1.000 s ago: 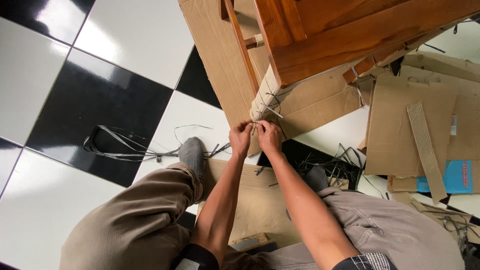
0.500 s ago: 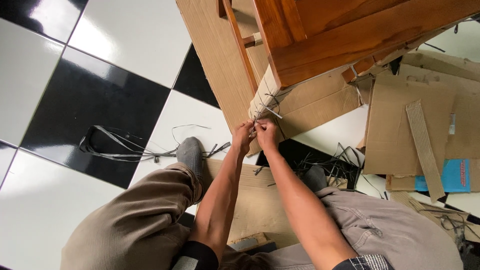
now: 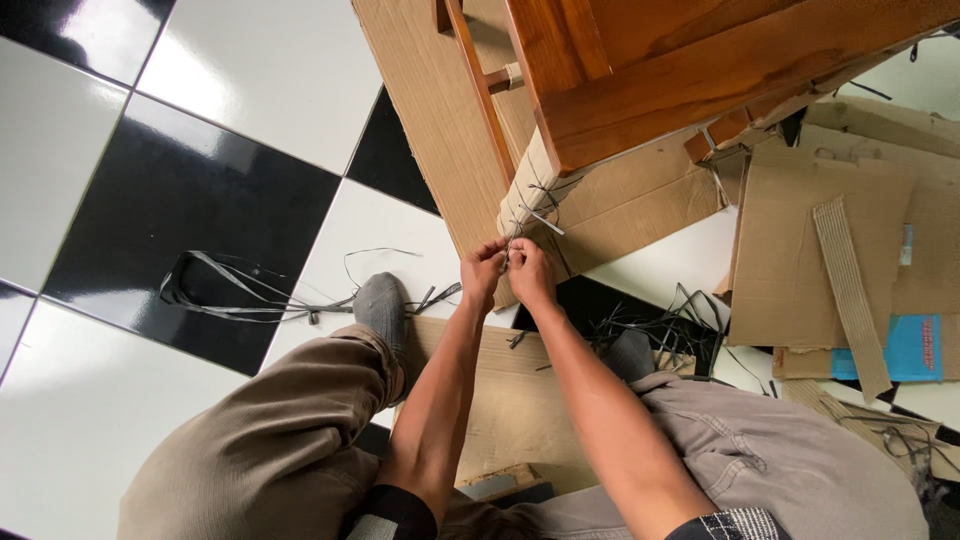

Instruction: Wrapping the legs of a wooden chair with cardboard and securing it with wire for protection.

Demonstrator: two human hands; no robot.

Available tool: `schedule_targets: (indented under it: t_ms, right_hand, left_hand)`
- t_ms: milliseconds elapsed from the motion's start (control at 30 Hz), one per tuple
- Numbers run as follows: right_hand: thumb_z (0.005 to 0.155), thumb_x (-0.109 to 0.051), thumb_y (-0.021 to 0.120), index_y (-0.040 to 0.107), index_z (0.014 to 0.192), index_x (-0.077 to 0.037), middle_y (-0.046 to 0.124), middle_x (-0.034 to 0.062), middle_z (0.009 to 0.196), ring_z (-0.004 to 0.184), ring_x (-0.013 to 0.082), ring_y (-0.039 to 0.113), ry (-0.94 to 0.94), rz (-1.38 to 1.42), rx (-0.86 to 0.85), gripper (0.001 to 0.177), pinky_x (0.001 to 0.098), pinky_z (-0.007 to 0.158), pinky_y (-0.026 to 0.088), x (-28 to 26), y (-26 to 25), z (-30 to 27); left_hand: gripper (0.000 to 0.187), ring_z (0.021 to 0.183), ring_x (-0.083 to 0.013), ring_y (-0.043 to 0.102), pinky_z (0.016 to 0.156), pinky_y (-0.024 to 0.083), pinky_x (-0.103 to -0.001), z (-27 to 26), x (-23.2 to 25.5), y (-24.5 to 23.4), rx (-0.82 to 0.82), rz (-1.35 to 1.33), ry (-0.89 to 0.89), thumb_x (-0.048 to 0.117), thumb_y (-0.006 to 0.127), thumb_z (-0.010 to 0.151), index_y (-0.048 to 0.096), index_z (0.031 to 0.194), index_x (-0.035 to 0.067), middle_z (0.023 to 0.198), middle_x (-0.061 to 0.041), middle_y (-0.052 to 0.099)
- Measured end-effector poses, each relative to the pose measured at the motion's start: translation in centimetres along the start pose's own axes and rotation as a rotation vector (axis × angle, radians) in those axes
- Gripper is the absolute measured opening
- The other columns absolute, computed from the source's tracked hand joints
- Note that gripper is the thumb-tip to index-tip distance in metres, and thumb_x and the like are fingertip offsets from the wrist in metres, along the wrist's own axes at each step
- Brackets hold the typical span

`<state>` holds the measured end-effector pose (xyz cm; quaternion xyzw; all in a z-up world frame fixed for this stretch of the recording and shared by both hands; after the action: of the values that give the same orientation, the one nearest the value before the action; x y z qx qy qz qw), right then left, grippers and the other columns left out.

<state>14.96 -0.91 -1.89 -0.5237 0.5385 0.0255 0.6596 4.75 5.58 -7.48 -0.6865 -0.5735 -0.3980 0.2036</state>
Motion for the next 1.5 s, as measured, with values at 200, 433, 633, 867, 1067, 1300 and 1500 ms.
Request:
schedule_targets:
  t_ms: [200, 433, 633, 867, 1067, 1300, 1500]
  right_hand:
    - [0.095, -0.02, 0.061, 0.074, 0.105, -0.018, 0.08, 0.0077, 0.09, 0.094, 0.033, 0.075, -0.082, -0.03, -0.022, 0.016, 0.0437, 0.083, 0.057, 0.6, -0.1, 0.1]
    - [0.087, -0.019, 0.065, 0.077, 0.1, -0.021, 0.08, 0.0047, 0.088, 0.088, 0.0281, 0.076, -0.034, -0.049, 0.036, 0.018, 0.0397, 0.082, 0.059, 0.2, -1.4, 0.3]
    - [0.092, -0.021, 0.059, 0.077, 0.1, -0.018, 0.079, 0.0095, 0.092, 0.092, 0.0342, 0.075, 0.0, -0.087, 0.08, 0.02, 0.0476, 0.086, 0.057, -0.5, -2.1, 0.7]
    - [0.096, -0.035, 0.06, 0.073, 0.1, -0.016, 0.077, 0.0133, 0.091, 0.097, 0.0411, 0.072, 0.054, -0.187, 0.074, 0.024, 0.0528, 0.096, 0.05, 0.2, -2.0, 0.4]
    - [0.097, -0.03, 0.061, 0.068, 0.097, -0.016, 0.073, 0.0153, 0.084, 0.089, 0.0412, 0.072, -0.108, -0.214, 0.028, 0.016, 0.0515, 0.083, 0.055, 0.6, -0.5, 1.0]
    - [0.102, -0.023, 0.049, 0.062, 0.097, -0.009, 0.07, 0.021, 0.078, 0.083, 0.043, 0.073, -0.121, -0.291, -0.009, 0.02, 0.0529, 0.076, 0.057, 0.1, -0.6, 1.6]
    - [0.102, -0.018, 0.05, 0.064, 0.106, -0.002, 0.071, 0.0249, 0.086, 0.088, 0.0464, 0.072, -0.076, -0.319, -0.067, 0.022, 0.0555, 0.078, 0.057, 0.6, -1.4, 1.7]
  left_hand:
    - [0.021, 0.094, -0.0185, 0.076, 0.086, 0.059, -0.031, 0.4, 0.9, -1.7, 0.097, 0.617, 0.146, 0.025, 0.08, 0.081, 0.082, 0.1, 0.034, 0.088, 0.005, 0.08]
    - [0.011, 0.092, -0.035, 0.074, 0.083, 0.059, -0.047, -1.7, 5.8, -1.6, 0.085, 0.819, 0.289, 0.027, 0.078, 0.082, 0.083, 0.092, 0.027, 0.086, -0.003, 0.079]
    - [0.01, 0.09, -0.0342, 0.072, 0.079, 0.058, -0.045, -1.4, 7.6, -1.5, 0.083, 0.916, 0.467, 0.027, 0.083, 0.08, 0.082, 0.089, 0.023, 0.092, -0.007, 0.07]
    - [0.006, 0.091, -0.0379, 0.073, 0.082, 0.058, -0.049, -0.3, 8.8, -1.5, 0.095, 0.953, 0.405, 0.027, 0.071, 0.086, 0.076, 0.089, 0.024, 0.085, -0.008, 0.07]
    - [0.007, 0.093, -0.0392, 0.072, 0.082, 0.058, -0.051, -0.3, 9.0, -1.5, 0.129, 0.931, 0.38, 0.022, 0.066, 0.089, 0.073, 0.089, 0.022, 0.087, -0.011, 0.069]
    - [0.009, 0.09, -0.0406, 0.073, 0.08, 0.058, -0.052, 0.5, 9.2, -0.5, 0.142, 0.961, 0.4, 0.02, 0.062, 0.089, 0.071, 0.087, 0.021, 0.085, -0.011, 0.068]
    - [0.008, 0.09, -0.0419, 0.072, 0.078, 0.058, -0.054, 2.6, 8.1, 0.0, 0.138, 0.965, 0.425, 0.02, 0.061, 0.088, 0.068, 0.085, 0.02, 0.084, -0.012, 0.066]
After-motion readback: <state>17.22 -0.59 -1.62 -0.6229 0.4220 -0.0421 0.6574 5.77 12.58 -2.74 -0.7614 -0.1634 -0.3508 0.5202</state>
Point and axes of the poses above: each hand's wrist, its own z-axis towards the middle knuckle, its own y-axis out of the palm, x = y × z, the point moved 6 cm from there along z, towards the middle knuckle
